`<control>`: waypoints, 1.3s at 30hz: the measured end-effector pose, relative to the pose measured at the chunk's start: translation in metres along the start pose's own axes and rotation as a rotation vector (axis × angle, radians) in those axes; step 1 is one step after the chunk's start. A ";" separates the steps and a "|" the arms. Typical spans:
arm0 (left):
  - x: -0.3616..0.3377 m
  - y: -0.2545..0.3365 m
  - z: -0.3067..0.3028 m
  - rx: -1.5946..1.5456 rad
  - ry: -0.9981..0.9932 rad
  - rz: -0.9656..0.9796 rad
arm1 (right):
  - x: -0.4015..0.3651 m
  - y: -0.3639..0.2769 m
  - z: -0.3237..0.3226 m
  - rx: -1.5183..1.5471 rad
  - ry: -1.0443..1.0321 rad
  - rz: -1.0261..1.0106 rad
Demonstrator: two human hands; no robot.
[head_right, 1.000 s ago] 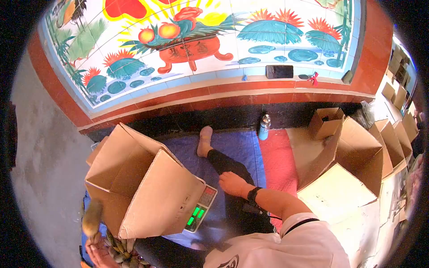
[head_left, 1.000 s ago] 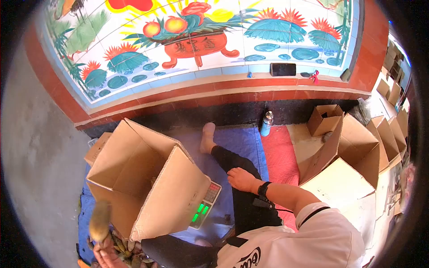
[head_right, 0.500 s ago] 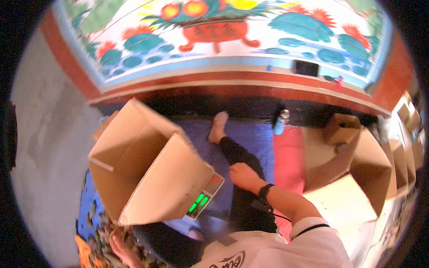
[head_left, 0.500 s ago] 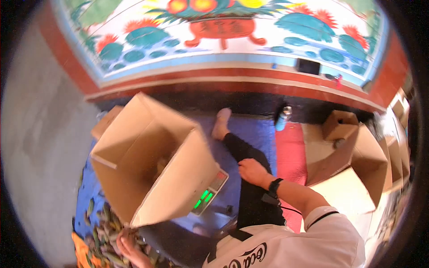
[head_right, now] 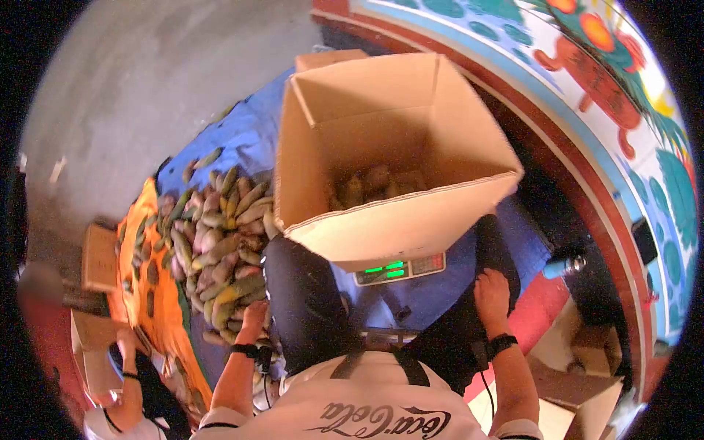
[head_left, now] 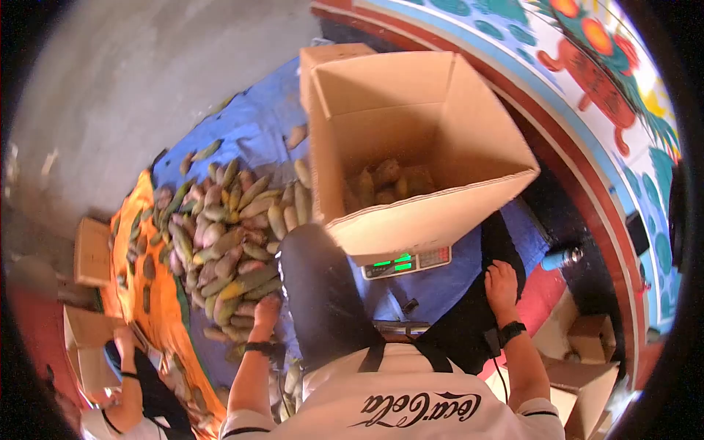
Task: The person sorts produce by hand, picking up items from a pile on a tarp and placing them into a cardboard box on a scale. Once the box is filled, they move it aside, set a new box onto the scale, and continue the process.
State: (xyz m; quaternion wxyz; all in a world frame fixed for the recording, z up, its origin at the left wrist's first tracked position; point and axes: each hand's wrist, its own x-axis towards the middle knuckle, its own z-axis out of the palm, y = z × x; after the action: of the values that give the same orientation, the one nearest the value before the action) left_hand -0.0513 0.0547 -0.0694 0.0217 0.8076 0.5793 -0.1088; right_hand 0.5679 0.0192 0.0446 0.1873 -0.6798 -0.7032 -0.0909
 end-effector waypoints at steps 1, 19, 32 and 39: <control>-0.009 0.002 0.014 -0.009 -0.009 -0.030 | 0.001 0.000 0.000 0.012 -0.011 -0.029; -0.103 0.038 0.203 -0.775 -0.321 -0.276 | 0.001 0.007 0.004 -0.083 -0.165 -0.072; -0.044 0.092 0.075 -0.832 -0.630 -0.732 | 0.002 0.021 0.007 -0.163 -0.279 -0.114; -0.038 0.098 0.129 -0.940 -0.689 -0.723 | 0.004 0.019 0.006 -0.188 -0.294 -0.145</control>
State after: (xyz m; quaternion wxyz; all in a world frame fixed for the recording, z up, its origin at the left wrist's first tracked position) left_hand 0.0103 -0.0335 -0.1967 0.5154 0.3876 0.7581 -0.0968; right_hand 0.5860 0.0263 0.0377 0.0114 -0.6478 -0.7585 -0.0692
